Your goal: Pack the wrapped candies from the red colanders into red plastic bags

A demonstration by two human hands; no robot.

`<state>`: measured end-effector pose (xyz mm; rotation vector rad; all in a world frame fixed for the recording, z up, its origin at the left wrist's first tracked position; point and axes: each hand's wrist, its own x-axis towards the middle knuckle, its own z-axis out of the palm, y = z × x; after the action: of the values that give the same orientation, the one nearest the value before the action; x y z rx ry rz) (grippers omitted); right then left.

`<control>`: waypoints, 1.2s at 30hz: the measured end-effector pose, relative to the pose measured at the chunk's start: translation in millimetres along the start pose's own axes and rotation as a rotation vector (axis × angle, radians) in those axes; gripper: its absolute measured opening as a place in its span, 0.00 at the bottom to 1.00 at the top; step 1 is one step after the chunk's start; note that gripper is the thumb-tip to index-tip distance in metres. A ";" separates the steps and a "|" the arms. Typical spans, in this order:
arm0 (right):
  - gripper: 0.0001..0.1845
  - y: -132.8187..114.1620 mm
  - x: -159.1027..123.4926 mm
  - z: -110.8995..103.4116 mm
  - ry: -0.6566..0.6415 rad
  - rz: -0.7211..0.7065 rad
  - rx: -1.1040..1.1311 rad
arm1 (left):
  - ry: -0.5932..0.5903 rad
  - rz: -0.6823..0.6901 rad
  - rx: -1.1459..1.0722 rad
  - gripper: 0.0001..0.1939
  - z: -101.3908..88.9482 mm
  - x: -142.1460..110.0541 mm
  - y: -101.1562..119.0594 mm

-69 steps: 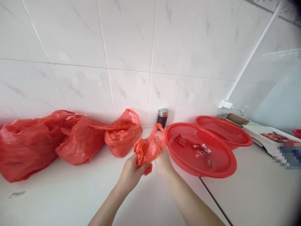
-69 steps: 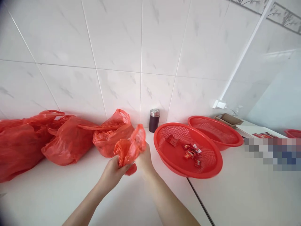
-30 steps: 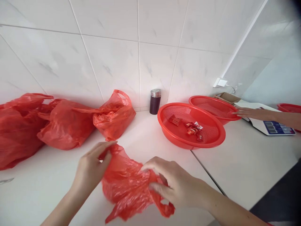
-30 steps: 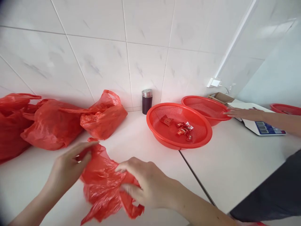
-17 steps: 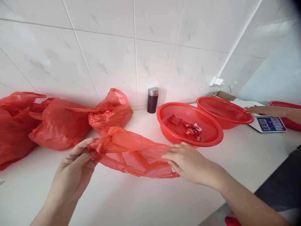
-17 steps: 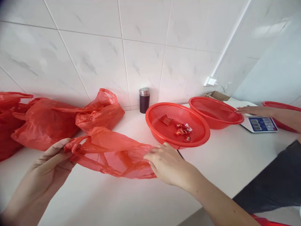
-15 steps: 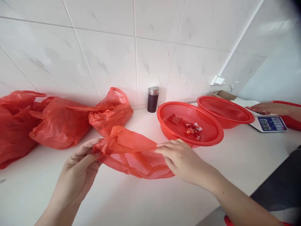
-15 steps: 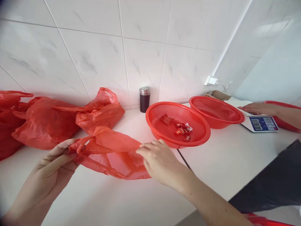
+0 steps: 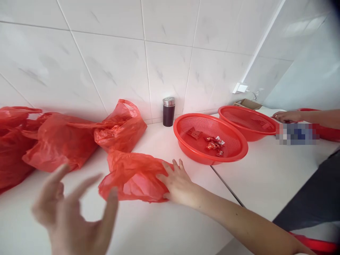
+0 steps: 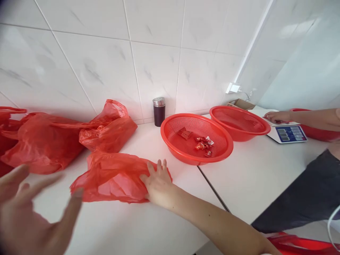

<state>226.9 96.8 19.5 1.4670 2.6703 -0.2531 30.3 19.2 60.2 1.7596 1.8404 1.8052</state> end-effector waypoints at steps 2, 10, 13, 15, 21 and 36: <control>0.25 -3.6 -1.8 0.5 0.078 -0.020 0.005 | -0.093 0.327 0.226 0.10 13.6 -14.1 3.4; 0.11 -21.7 -1.6 28.7 0.298 -0.178 0.104 | -0.341 0.362 0.727 0.11 44.8 -5.9 -67.2; 0.13 -10.3 -2.1 34.6 0.201 -0.144 0.089 | -0.390 0.268 0.878 0.19 28.2 14.3 -88.9; 0.14 0.7 -8.3 26.1 0.125 -0.139 0.083 | -0.431 0.142 0.919 0.26 14.5 27.6 -94.7; 0.10 14.5 -46.4 -40.7 -0.173 -0.102 0.183 | -0.639 -0.244 0.599 0.39 -1.5 44.8 -69.4; 0.46 20.7 -7.7 1.6 -0.021 -0.167 0.010 | -0.782 -1.195 -0.940 0.23 1.3 23.7 -47.7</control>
<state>248.5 101.0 16.9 1.2373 2.7809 -0.2920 -8.7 50.6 41.9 0.5559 0.9635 0.9279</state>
